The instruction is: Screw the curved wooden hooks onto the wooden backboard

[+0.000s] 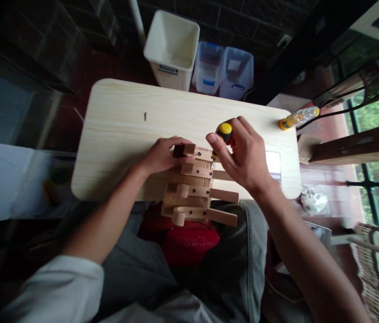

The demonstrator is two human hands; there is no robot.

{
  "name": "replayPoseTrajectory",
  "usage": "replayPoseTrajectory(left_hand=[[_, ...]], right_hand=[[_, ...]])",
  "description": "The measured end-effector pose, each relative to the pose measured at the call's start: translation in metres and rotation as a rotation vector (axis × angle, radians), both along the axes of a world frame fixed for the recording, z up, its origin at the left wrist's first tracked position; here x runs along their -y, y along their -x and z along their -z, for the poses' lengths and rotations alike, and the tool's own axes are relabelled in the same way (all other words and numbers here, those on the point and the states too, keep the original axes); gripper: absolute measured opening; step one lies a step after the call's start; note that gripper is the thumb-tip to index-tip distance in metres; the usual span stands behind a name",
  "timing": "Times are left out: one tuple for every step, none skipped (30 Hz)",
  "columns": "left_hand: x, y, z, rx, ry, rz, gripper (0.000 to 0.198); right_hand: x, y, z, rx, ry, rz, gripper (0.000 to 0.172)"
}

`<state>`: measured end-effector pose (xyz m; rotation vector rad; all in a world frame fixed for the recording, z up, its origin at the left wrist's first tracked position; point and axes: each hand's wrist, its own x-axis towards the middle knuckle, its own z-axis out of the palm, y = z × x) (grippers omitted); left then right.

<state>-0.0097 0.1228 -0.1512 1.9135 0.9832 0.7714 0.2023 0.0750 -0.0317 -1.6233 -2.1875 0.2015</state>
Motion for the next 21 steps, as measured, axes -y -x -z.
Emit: replayPoseTrajectory(left_hand=[[0.0,0.0,0.0,-0.002,0.0,-0.001,0.029],[0.0,-0.001,0.0,-0.005,-0.001,-0.002,0.03],[0.0,-0.001,0.001,-0.008,-0.002,-0.003,0.031],[0.0,-0.001,0.001,-0.009,-0.006,-0.005,0.032],[-0.001,-0.001,0.002,-0.01,-0.011,-0.006,0.032],[-0.001,-0.001,0.002,-0.009,-0.015,-0.006,0.033],[-0.001,-0.001,0.003,-0.007,-0.019,-0.004,0.033],[-0.001,-0.001,0.004,-0.005,-0.021,-0.001,0.033],[-0.002,0.0,0.004,-0.002,-0.02,0.005,0.033],[-0.002,0.0,0.005,0.001,-0.016,0.011,0.033],[-0.002,0.0,0.006,0.006,-0.012,0.017,0.033],[-0.003,0.001,0.007,0.013,-0.009,0.022,0.032],[-0.003,0.001,0.008,0.021,-0.007,0.029,0.032],[-0.004,0.001,0.009,0.03,-0.007,0.038,0.031],[-0.004,0.002,0.01,0.039,-0.008,0.044,0.031],[-0.004,0.002,0.01,0.043,-0.009,0.047,0.03],[-0.004,0.002,0.011,0.043,-0.007,0.046,0.03],[-0.004,0.002,0.011,0.038,-0.003,0.041,0.03],[-0.004,0.001,0.011,0.03,0.001,0.032,0.03],[-0.004,0.001,0.01,0.022,0.006,0.021,0.03],[-0.003,0.001,0.01,0.016,0.009,0.013,0.031]], right_hand=[[0.0,0.002,0.003,-0.024,0.014,0.001,0.037],[0.0,0.003,0.007,-0.044,0.031,-0.01,0.037],[-0.001,0.004,0.011,-0.058,0.048,-0.024,0.038],[-0.002,0.006,0.016,-0.068,0.057,-0.03,0.039],[-0.002,0.006,0.021,-0.077,0.055,-0.035,0.04],[-0.003,0.007,0.025,-0.084,0.052,-0.04,0.04],[-0.004,0.007,0.028,-0.09,0.045,-0.042,0.041],[-0.005,0.007,0.03,-0.098,0.037,-0.046,0.041],[-0.006,0.007,0.032,-0.107,0.026,-0.05,0.041],[-0.007,0.007,0.033,-0.12,0.01,-0.056,0.04],[-0.007,0.006,0.034,-0.136,-0.01,-0.064,0.04],[-0.008,0.006,0.035,-0.153,-0.03,-0.073,0.038],[-0.008,0.005,0.035,-0.168,-0.048,-0.083,0.036],[-0.009,0.005,0.036,-0.181,-0.063,-0.093,0.034],[-0.009,0.005,0.036,-0.189,-0.076,-0.1,0.032],[-0.009,0.005,0.035,-0.195,-0.084,-0.101,0.03],[-0.009,0.005,0.035,-0.198,-0.089,-0.098,0.03],[-0.009,0.005,0.035,-0.201,-0.093,-0.091,0.03],[-0.008,0.005,0.035,-0.202,-0.094,-0.084,0.031],[-0.008,0.006,0.034,-0.203,-0.091,-0.077,0.032],[-0.008,0.006,0.035,-0.201,-0.085,-0.075,0.034]])
